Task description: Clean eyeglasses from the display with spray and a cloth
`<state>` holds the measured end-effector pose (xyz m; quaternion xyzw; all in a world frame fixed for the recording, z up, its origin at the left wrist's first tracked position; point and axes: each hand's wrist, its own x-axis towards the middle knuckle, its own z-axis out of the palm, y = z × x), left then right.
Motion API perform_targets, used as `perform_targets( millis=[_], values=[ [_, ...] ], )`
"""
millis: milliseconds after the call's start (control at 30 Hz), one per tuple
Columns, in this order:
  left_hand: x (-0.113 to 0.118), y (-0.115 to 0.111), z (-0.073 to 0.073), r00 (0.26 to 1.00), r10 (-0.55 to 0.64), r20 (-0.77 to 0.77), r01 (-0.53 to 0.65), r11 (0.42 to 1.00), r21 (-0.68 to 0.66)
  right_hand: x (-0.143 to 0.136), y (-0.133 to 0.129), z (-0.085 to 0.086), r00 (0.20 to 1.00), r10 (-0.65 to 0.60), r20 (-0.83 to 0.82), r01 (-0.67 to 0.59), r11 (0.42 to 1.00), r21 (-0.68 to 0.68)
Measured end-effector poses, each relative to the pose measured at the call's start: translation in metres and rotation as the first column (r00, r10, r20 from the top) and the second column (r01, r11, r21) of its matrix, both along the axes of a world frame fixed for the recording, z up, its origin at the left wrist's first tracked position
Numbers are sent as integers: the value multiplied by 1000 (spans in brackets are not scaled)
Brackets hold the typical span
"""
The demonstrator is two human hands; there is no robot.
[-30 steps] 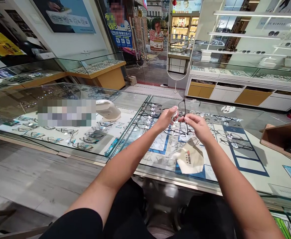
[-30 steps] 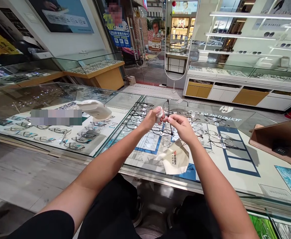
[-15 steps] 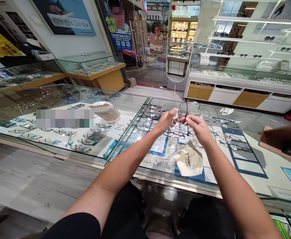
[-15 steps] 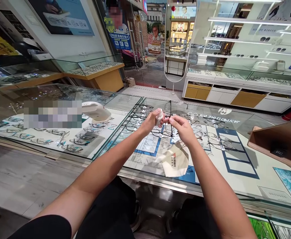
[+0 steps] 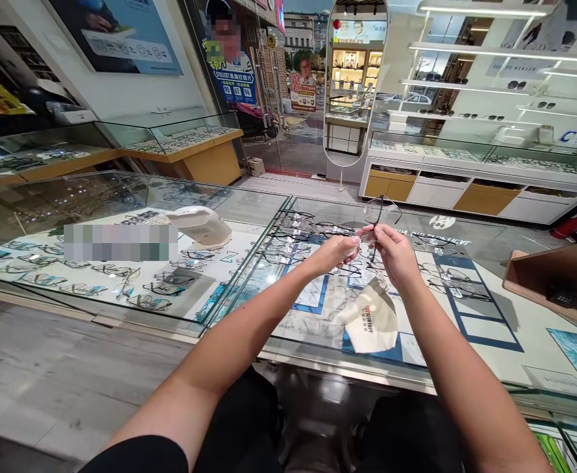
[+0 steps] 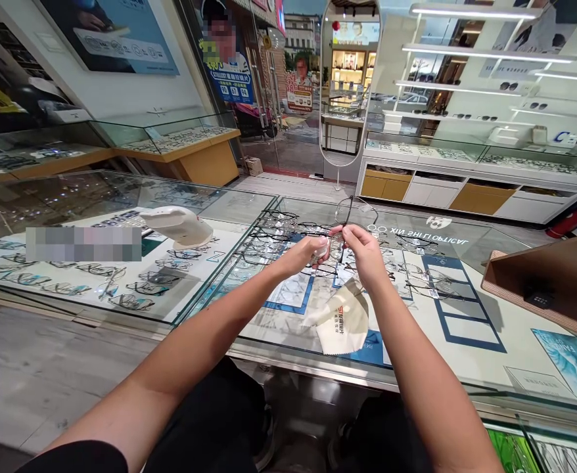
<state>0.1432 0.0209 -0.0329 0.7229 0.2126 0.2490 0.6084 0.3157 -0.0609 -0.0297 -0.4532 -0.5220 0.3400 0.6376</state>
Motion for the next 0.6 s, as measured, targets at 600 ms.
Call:
perform_targets(
  millis=[600],
  values=[
    [-77,103,19,562,776,286,-745,625,-232,2,-2,1,993,-61,-102,55,997,-62]
  ],
)
